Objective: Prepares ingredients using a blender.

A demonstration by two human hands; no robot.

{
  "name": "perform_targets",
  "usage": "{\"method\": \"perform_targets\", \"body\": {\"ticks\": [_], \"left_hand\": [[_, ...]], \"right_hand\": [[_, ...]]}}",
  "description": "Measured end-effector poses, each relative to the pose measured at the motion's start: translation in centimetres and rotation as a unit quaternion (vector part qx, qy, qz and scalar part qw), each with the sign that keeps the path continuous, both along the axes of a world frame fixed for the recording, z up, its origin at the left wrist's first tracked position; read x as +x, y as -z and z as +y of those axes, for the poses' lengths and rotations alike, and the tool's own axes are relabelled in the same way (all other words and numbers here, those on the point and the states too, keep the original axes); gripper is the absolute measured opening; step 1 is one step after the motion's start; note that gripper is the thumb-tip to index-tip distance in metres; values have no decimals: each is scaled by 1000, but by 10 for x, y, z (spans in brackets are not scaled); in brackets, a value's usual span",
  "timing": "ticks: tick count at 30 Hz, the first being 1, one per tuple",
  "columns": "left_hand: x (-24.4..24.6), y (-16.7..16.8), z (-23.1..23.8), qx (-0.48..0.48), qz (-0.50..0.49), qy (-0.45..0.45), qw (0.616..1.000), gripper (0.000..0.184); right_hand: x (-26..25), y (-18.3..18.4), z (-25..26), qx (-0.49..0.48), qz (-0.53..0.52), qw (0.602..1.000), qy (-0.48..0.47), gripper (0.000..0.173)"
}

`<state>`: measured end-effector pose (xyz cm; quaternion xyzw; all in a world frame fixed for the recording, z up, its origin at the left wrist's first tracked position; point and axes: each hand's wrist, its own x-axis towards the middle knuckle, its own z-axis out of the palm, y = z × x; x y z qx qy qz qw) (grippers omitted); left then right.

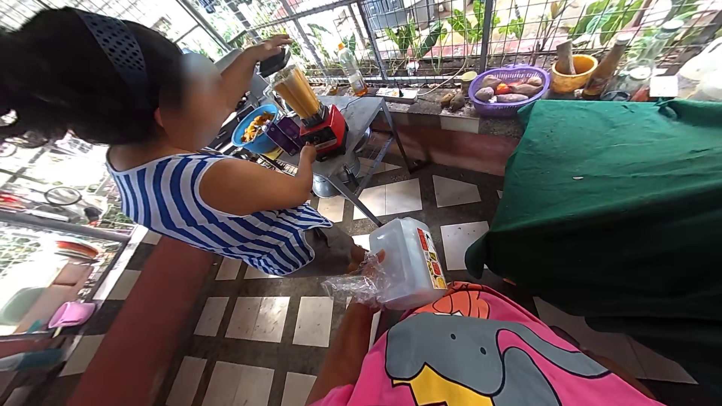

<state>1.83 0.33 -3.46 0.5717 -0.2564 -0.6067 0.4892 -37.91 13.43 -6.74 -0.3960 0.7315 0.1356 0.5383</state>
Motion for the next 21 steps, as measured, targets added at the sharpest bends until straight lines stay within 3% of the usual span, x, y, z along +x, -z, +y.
{"method": "perform_targets", "body": {"ticks": [2,5,10,12,15,21], "left_hand": [[1,2,0,-2,6,0,1000,28],[-1,-1,1,7,16,6,1000,29],[-1,2,-1,17,-5,0,1000,31],[-1,1,-1,12,5,2,1000,30],[-4,-5,0,14,11,5,1000,30],[0,1,0,9,1,-7,1000,29]], "right_hand": [[-9,20,5,-11,-17,999,-33,43],[-7,17,5,-11,-5,1000,-18,44],[12,-31,-6,-4,5,1000,-31,38],[9,-27,-3,-16,0,1000,-12,39],[20,-56,-14,12,6,999,35,40],[-4,15,3,-5,-10,998,57,43]]}}
